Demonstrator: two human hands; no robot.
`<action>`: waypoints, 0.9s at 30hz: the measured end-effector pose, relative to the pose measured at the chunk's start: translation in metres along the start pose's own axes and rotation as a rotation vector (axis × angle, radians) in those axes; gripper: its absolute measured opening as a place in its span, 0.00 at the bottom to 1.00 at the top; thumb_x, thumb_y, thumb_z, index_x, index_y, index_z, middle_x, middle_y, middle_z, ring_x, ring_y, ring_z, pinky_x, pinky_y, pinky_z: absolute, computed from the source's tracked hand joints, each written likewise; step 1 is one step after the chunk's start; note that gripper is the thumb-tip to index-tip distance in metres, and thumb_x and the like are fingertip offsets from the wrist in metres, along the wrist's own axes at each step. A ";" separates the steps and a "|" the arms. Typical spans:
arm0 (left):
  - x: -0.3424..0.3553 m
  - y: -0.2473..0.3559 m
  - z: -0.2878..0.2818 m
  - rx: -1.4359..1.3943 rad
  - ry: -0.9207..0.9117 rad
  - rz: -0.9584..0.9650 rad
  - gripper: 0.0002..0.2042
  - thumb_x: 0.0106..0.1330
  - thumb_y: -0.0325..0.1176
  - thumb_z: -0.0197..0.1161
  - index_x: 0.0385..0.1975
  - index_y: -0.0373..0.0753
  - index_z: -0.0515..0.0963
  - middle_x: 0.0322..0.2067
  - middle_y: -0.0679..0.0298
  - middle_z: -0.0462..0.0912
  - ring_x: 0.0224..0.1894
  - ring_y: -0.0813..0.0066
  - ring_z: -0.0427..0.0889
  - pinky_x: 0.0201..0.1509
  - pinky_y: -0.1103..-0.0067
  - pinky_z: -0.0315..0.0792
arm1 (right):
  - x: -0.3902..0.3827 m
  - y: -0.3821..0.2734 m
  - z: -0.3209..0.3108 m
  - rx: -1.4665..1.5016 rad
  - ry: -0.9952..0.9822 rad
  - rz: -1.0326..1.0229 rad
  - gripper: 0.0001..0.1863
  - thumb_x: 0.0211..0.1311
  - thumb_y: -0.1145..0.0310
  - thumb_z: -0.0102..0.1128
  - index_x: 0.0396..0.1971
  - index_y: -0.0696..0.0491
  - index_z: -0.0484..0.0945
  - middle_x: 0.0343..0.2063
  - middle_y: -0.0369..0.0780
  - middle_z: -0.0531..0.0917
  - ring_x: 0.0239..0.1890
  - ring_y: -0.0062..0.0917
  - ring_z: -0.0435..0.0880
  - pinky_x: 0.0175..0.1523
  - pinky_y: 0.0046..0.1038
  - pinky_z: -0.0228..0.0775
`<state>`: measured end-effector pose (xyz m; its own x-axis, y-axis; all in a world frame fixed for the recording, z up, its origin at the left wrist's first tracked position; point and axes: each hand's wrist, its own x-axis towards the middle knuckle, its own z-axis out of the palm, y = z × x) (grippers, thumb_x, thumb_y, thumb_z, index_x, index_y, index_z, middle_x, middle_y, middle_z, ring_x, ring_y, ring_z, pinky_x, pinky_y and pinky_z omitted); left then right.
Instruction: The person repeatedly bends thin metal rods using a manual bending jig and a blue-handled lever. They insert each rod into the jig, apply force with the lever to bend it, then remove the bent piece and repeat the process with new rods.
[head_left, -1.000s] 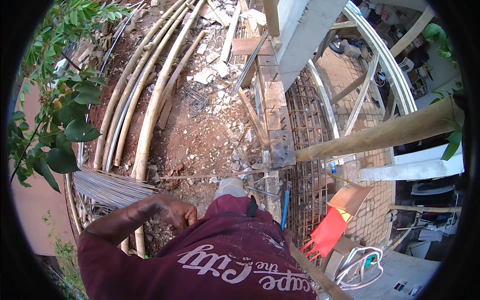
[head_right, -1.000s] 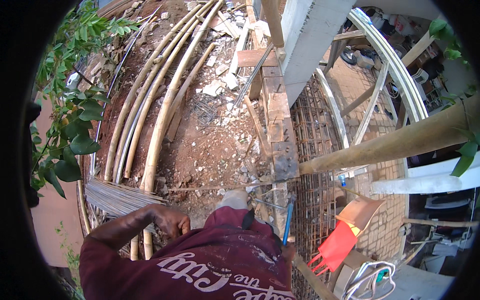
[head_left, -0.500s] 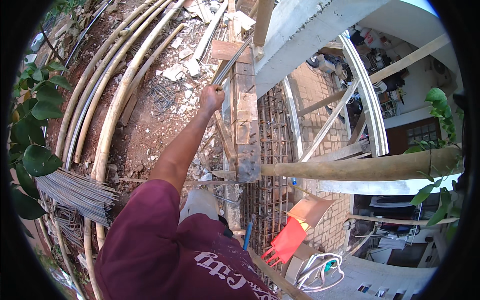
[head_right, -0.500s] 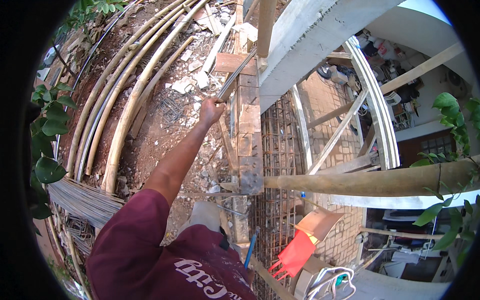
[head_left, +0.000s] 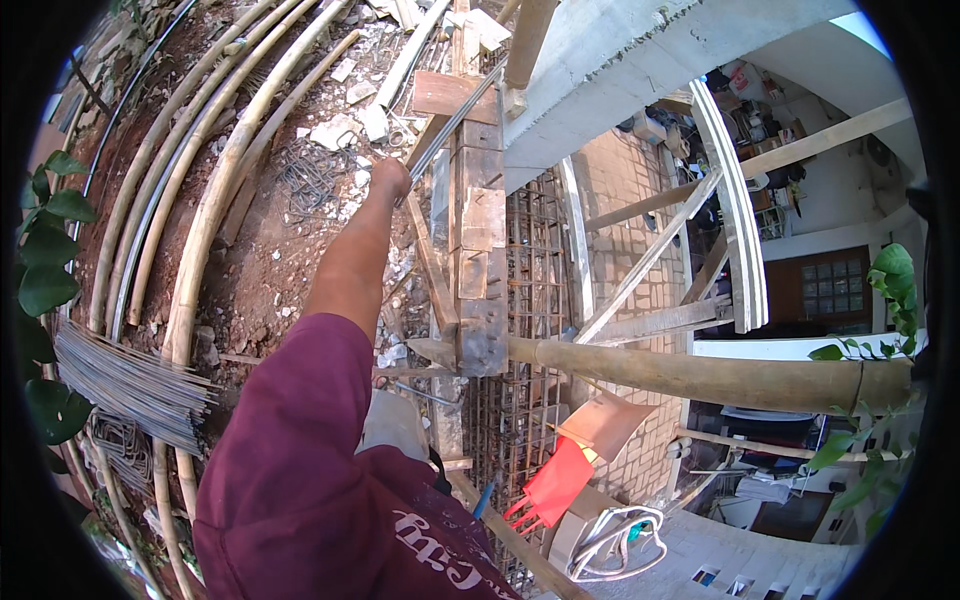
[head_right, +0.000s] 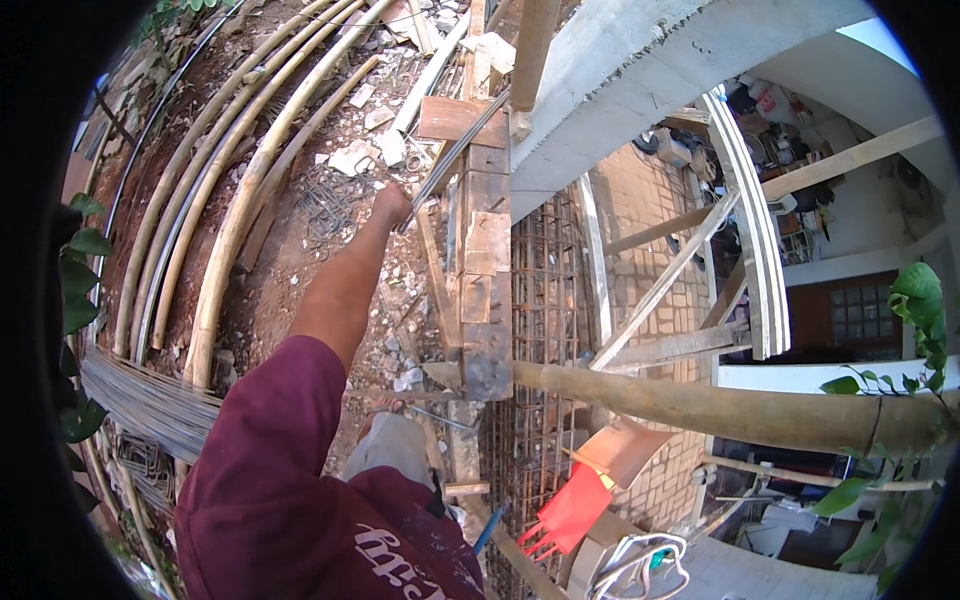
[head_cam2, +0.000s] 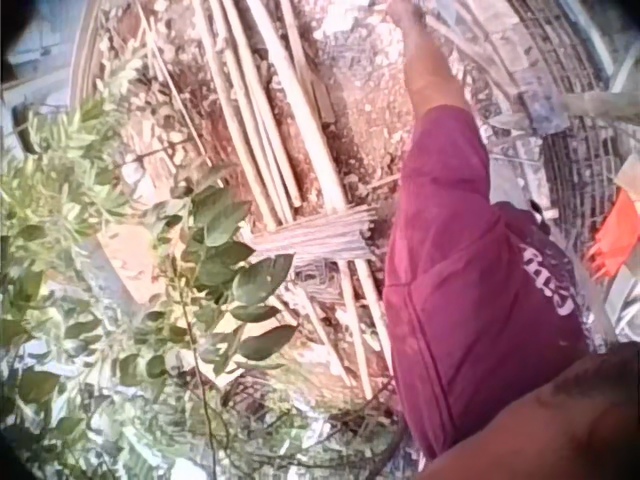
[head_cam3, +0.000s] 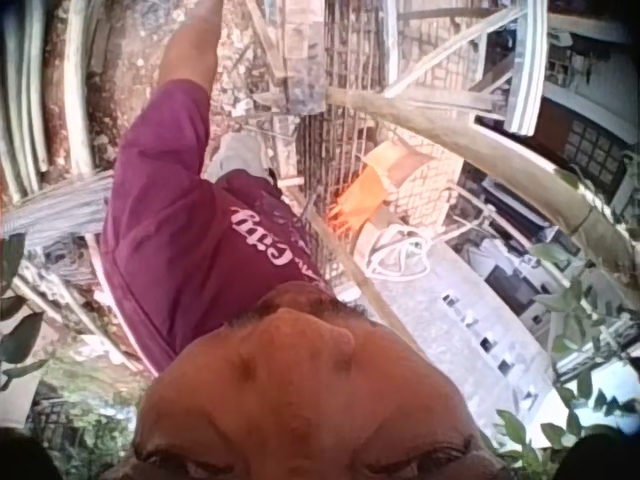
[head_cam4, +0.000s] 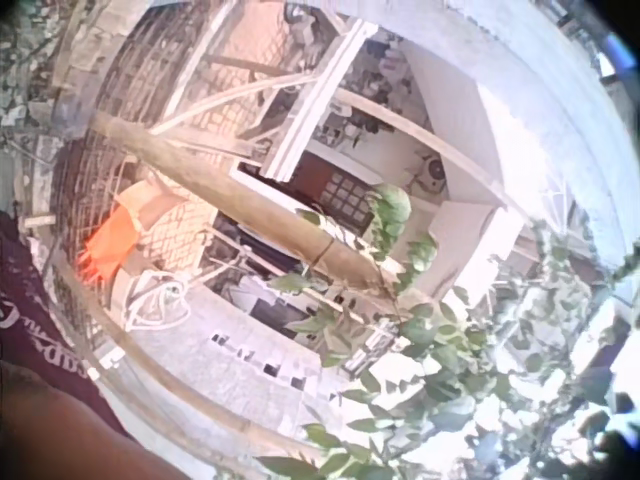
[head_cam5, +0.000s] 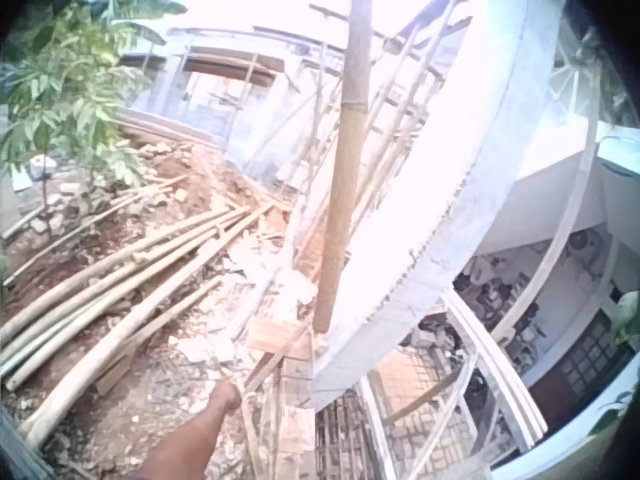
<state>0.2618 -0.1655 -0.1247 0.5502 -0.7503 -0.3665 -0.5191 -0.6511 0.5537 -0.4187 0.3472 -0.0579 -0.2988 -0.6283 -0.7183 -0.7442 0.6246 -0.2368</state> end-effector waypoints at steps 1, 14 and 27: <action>0.005 -0.004 -0.004 -0.017 -0.017 0.046 0.18 0.65 0.37 0.67 0.48 0.30 0.87 0.54 0.39 0.87 0.58 0.45 0.87 0.62 0.61 0.82 | 0.000 -0.002 -0.001 -0.005 -0.004 0.004 0.20 0.59 0.52 0.71 0.39 0.55 0.91 0.24 0.48 0.88 0.29 0.36 0.90 0.37 0.43 0.76; -0.178 -0.031 -0.049 -1.243 -1.139 0.260 0.27 0.71 0.22 0.68 0.70 0.38 0.73 0.46 0.66 0.86 0.45 0.74 0.89 0.50 0.73 0.90 | 0.003 -0.007 -0.009 -0.029 -0.013 -0.021 0.22 0.60 0.49 0.70 0.40 0.55 0.91 0.25 0.49 0.88 0.31 0.37 0.91 0.38 0.43 0.77; -0.480 0.027 0.215 -1.116 -1.172 -0.012 0.54 0.70 0.19 0.69 0.85 0.47 0.33 0.65 0.51 0.73 0.57 0.58 0.83 0.52 0.60 0.89 | 0.001 0.036 -0.025 -0.064 -0.034 -0.119 0.24 0.61 0.47 0.70 0.40 0.55 0.91 0.26 0.50 0.88 0.32 0.38 0.91 0.40 0.44 0.77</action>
<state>-0.1567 0.1526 -0.0948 -0.4962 -0.7575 -0.4243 0.4783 -0.6463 0.5945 -0.4604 0.3576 -0.0505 -0.1867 -0.6791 -0.7099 -0.8102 0.5151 -0.2797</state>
